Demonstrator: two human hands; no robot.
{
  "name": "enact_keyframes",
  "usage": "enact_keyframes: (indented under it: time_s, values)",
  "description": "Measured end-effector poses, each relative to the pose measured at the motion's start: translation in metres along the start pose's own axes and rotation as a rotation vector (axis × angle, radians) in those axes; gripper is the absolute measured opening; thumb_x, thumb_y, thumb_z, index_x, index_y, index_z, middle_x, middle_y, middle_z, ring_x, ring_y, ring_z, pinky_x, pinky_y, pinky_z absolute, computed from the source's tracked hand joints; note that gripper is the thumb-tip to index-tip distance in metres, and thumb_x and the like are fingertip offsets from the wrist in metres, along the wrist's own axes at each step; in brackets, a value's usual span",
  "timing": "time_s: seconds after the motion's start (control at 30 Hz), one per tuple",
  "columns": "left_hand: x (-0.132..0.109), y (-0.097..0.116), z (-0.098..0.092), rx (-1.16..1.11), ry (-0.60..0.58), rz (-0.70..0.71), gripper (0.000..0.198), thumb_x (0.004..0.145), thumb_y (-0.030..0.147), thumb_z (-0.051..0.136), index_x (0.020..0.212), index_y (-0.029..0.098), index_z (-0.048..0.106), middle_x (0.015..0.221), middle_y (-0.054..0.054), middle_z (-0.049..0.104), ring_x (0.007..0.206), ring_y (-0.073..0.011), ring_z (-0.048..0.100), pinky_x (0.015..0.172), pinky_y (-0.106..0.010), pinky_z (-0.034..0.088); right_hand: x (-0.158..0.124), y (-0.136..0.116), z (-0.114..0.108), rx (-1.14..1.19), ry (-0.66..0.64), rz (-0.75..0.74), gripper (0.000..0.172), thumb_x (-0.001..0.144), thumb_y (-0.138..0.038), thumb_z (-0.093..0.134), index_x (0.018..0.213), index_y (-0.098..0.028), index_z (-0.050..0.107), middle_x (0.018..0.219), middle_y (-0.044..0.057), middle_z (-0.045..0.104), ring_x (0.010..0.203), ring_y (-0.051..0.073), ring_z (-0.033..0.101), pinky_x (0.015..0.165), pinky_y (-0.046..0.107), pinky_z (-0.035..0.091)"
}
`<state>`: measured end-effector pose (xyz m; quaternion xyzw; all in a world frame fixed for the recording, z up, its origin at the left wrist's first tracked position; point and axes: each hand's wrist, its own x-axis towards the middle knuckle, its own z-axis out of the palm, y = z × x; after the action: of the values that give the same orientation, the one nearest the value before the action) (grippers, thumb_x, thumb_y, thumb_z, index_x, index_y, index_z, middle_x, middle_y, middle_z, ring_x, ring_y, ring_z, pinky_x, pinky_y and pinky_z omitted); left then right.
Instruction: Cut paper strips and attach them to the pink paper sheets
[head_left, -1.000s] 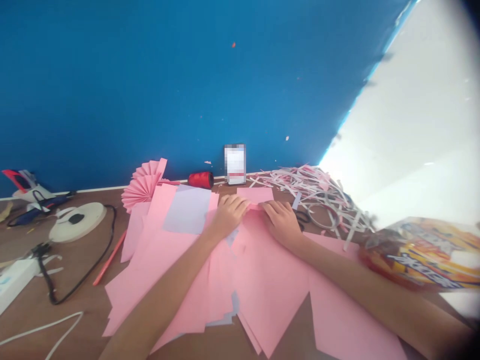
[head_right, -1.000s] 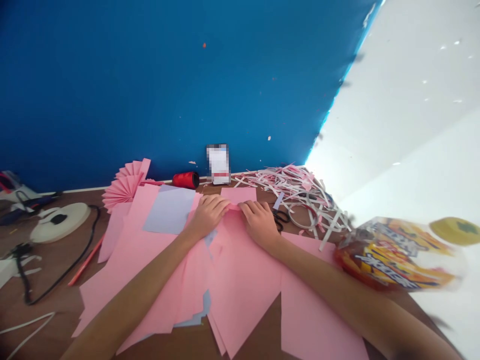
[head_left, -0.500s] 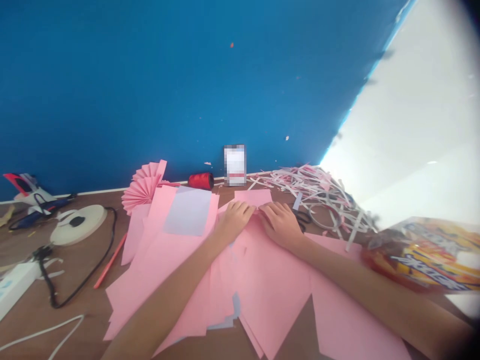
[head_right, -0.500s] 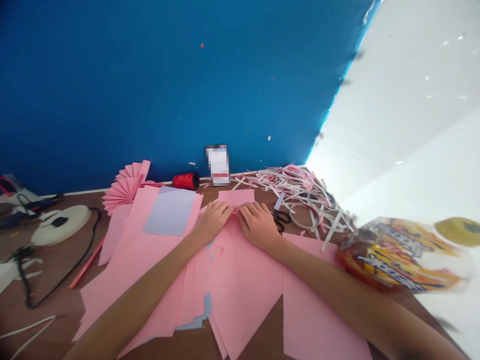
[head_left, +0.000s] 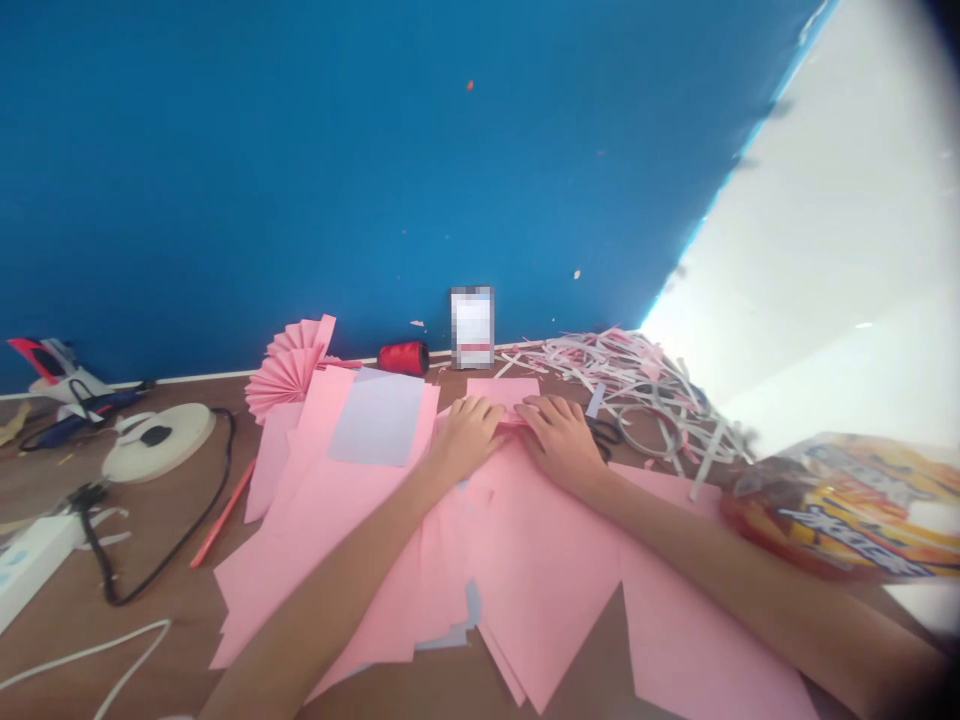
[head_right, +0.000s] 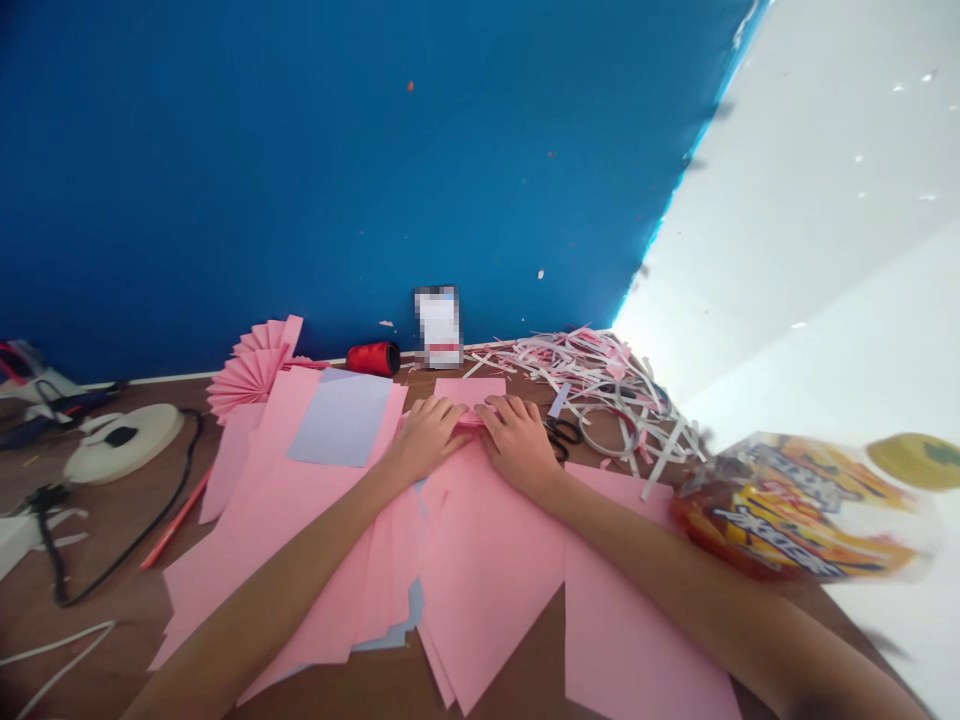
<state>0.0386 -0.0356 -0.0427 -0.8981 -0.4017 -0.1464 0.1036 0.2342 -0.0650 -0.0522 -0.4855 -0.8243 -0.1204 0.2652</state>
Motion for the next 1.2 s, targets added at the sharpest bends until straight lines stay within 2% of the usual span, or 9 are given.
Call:
enact_keyframes:
  time_s: [0.2, 0.33, 0.53, 0.73, 0.9, 1.0, 1.1, 1.2]
  values:
    - [-0.0004, 0.0008, -0.0008, 0.04, 0.014, -0.014, 0.032, 0.087, 0.042, 0.057, 0.11, 0.019, 0.054, 0.102, -0.009, 0.061, 0.098, -0.0271, 0.051, 0.081, -0.041, 0.034, -0.0003, -0.0005, -0.0006, 0.043, -0.03, -0.005, 0.024, 0.084, -0.02, 0.052, 0.107, -0.019, 0.06, 0.094, 0.008, 0.064, 0.089, 0.024, 0.051, 0.077, 0.036, 0.032]
    - [-0.0015, -0.0009, -0.0014, 0.013, 0.043, -0.023, 0.029, 0.086, 0.039, 0.057, 0.106, 0.018, 0.055, 0.1, -0.01, 0.063, 0.098, -0.0275, 0.052, 0.082, -0.042, 0.033, 0.0006, -0.0001, -0.0019, 0.16, 0.024, 0.031, 0.024, 0.083, -0.022, 0.053, 0.106, -0.018, 0.058, 0.093, 0.007, 0.065, 0.087, 0.023, 0.054, 0.076, 0.035, 0.035]
    - [-0.0033, -0.0073, 0.0031, -0.02, 0.06, -0.069, 0.027, 0.085, 0.035, 0.058, 0.105, 0.018, 0.056, 0.098, -0.011, 0.066, 0.097, -0.0281, 0.055, 0.084, -0.043, 0.033, -0.0019, 0.0036, 0.0002, 0.279, 0.074, 0.075, 0.033, 0.086, -0.022, 0.049, 0.119, -0.021, 0.051, 0.097, 0.006, 0.067, 0.084, 0.022, 0.059, 0.076, 0.034, 0.041]
    - [-0.0036, -0.0078, 0.0063, -0.056, 0.031, -0.063, 0.029, 0.082, 0.035, 0.06, 0.105, 0.017, 0.056, 0.095, -0.01, 0.067, 0.095, -0.0272, 0.057, 0.087, -0.042, 0.035, -0.0008, -0.0002, -0.0039, 0.272, 0.065, 0.025, 0.032, 0.088, -0.02, 0.044, 0.119, -0.02, 0.052, 0.108, 0.01, 0.062, 0.094, 0.023, 0.057, 0.082, 0.035, 0.042]
    - [-0.0049, -0.0079, 0.0068, -0.08, 0.003, -0.09, 0.03, 0.081, 0.036, 0.062, 0.105, 0.018, 0.057, 0.099, -0.01, 0.067, 0.098, -0.0277, 0.057, 0.082, -0.039, 0.039, -0.0009, -0.0059, -0.0069, 0.079, 0.068, -0.092, 0.028, 0.089, -0.026, 0.05, 0.117, -0.022, 0.057, 0.122, 0.01, 0.059, 0.111, 0.027, 0.048, 0.089, 0.041, 0.035]
    - [-0.005, -0.0077, 0.0053, -0.093, -0.005, -0.09, 0.034, 0.082, 0.041, 0.06, 0.106, 0.018, 0.057, 0.097, -0.01, 0.067, 0.097, -0.0273, 0.058, 0.082, -0.039, 0.04, -0.0011, -0.0059, -0.005, 0.033, 0.044, -0.124, 0.027, 0.091, -0.022, 0.049, 0.116, -0.024, 0.058, 0.12, 0.008, 0.062, 0.116, 0.026, 0.045, 0.094, 0.043, 0.03]
    - [-0.0046, -0.0065, 0.0028, -0.098, -0.016, -0.073, 0.042, 0.082, 0.051, 0.059, 0.108, 0.017, 0.058, 0.097, -0.01, 0.066, 0.096, -0.0273, 0.058, 0.082, -0.039, 0.04, -0.0005, -0.0031, -0.0018, 0.036, 0.035, -0.09, 0.025, 0.092, -0.019, 0.047, 0.114, -0.023, 0.059, 0.116, 0.007, 0.064, 0.119, 0.025, 0.044, 0.095, 0.042, 0.027]
    - [-0.0042, -0.0046, 0.001, -0.101, -0.022, -0.056, 0.036, 0.088, 0.049, 0.052, 0.108, 0.019, 0.059, 0.097, -0.008, 0.065, 0.095, -0.0247, 0.057, 0.081, -0.037, 0.039, 0.0001, -0.0001, 0.0015, 0.043, -0.02, -0.08, 0.022, 0.093, -0.018, 0.045, 0.11, -0.021, 0.06, 0.105, 0.008, 0.067, 0.111, 0.023, 0.049, 0.093, 0.041, 0.027]
